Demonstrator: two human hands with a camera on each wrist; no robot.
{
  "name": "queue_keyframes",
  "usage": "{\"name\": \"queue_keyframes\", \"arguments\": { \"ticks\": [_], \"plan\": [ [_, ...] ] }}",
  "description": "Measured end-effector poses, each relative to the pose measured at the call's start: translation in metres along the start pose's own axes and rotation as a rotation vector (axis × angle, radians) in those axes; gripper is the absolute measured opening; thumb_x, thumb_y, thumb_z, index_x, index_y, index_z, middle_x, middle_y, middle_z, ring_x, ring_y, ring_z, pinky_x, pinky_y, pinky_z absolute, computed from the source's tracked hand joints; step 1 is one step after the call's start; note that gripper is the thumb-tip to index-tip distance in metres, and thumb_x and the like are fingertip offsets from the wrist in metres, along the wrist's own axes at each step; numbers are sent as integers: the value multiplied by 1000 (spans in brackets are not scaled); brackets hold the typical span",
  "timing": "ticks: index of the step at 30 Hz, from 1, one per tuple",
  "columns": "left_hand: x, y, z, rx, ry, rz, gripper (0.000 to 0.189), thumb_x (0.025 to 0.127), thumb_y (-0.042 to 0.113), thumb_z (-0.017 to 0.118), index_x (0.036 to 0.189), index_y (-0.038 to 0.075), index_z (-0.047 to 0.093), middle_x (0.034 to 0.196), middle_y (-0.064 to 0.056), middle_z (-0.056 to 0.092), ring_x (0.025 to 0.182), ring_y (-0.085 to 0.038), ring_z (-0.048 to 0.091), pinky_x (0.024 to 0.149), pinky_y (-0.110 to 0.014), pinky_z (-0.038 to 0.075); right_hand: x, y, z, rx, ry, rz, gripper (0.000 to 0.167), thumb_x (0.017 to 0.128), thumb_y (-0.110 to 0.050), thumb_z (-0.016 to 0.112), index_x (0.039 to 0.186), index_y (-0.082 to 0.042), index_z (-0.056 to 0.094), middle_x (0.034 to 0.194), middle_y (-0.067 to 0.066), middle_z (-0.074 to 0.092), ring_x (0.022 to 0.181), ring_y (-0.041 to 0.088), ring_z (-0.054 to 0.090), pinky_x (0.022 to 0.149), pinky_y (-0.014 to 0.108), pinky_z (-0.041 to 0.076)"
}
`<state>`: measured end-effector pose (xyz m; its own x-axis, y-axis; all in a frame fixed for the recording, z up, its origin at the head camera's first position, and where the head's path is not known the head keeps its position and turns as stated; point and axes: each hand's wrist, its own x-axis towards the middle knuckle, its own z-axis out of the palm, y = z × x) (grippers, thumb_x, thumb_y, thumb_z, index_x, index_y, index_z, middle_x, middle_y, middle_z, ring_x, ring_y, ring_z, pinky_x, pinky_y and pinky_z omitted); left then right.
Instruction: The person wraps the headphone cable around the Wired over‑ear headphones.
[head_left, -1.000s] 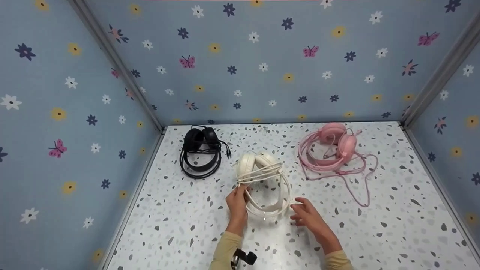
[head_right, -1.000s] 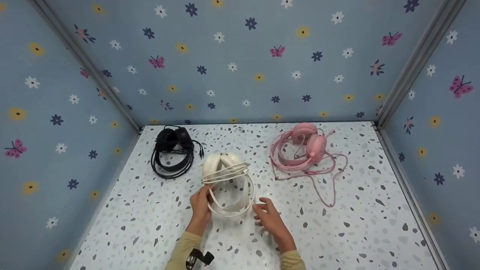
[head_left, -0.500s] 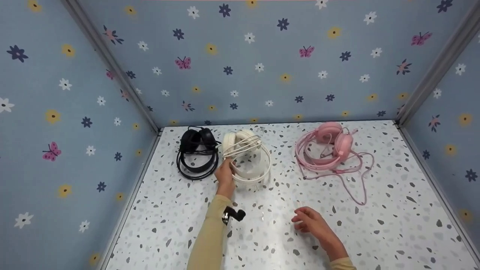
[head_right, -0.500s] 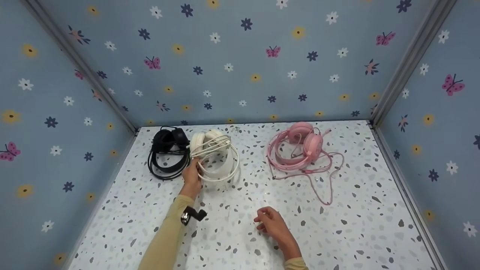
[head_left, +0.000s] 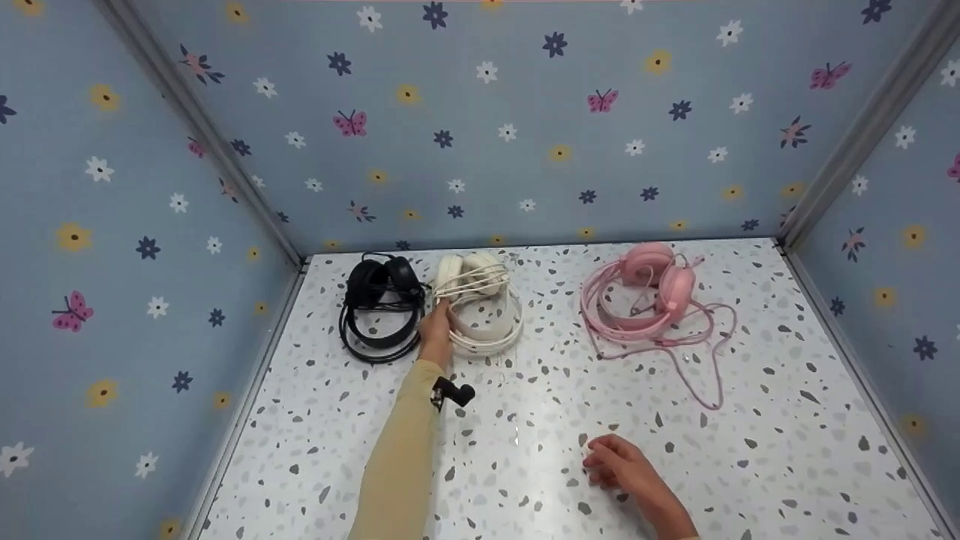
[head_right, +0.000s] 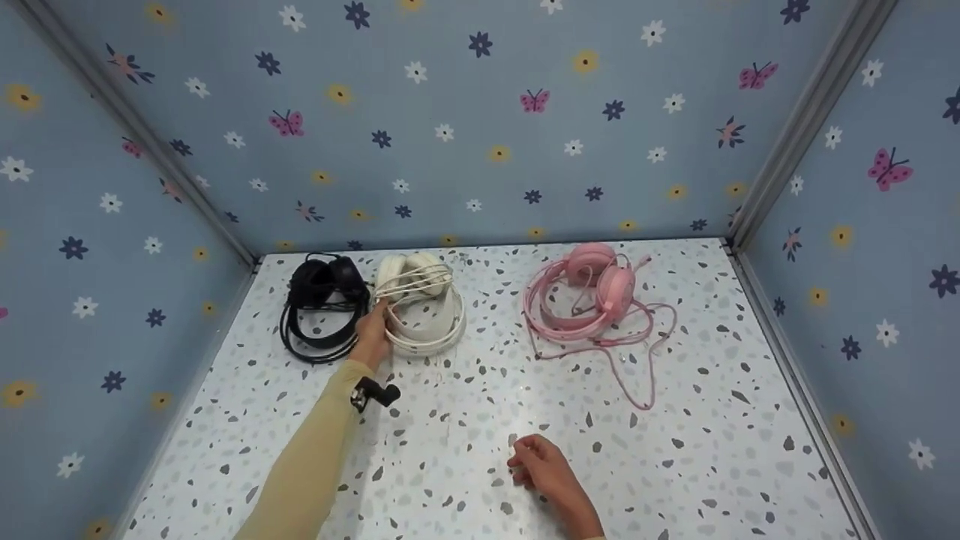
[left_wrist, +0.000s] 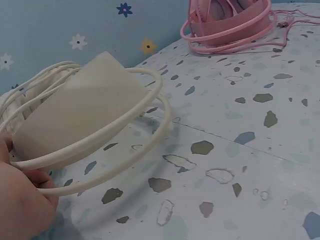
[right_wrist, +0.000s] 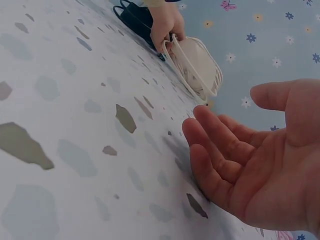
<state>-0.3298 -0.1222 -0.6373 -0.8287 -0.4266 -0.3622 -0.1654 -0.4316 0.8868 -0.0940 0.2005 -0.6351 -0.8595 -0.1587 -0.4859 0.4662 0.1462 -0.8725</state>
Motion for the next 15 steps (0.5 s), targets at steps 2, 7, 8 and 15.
{"name": "queue_keyframes", "arguments": {
  "ticks": [2,7,8,15],
  "plan": [
    [4,4,2,-17,18,-2,31,91,21,68,66,10,55,58,3,48,54,-12,46,58,-26,40,-2,2,0,2,-13,21,39,100,-35,53,116,0,55,93,9,65,78,23,63,70,35,50],
    [12,9,6,-66,21,-44,23,92,17,67,100,-3,61,85,-7,61,86,-24,63,68,-24,48,-4,3,-3,-6,-23,44,39,101,-35,51,116,1,53,94,9,66,77,22,62,69,34,50],
    [13,9,5,-72,16,-63,29,92,17,66,111,-4,59,92,-9,61,93,-26,62,70,-25,49,-4,3,-3,-7,-23,42,39,101,-36,52,116,1,53,94,10,65,77,22,62,69,34,50],
    [19,5,0,159,-27,-129,38,98,29,57,121,-2,55,88,-6,57,72,-16,56,62,-25,47,-1,0,0,-15,-30,43,38,100,-35,54,115,0,54,92,9,65,76,21,61,68,33,49]
  ]
}}
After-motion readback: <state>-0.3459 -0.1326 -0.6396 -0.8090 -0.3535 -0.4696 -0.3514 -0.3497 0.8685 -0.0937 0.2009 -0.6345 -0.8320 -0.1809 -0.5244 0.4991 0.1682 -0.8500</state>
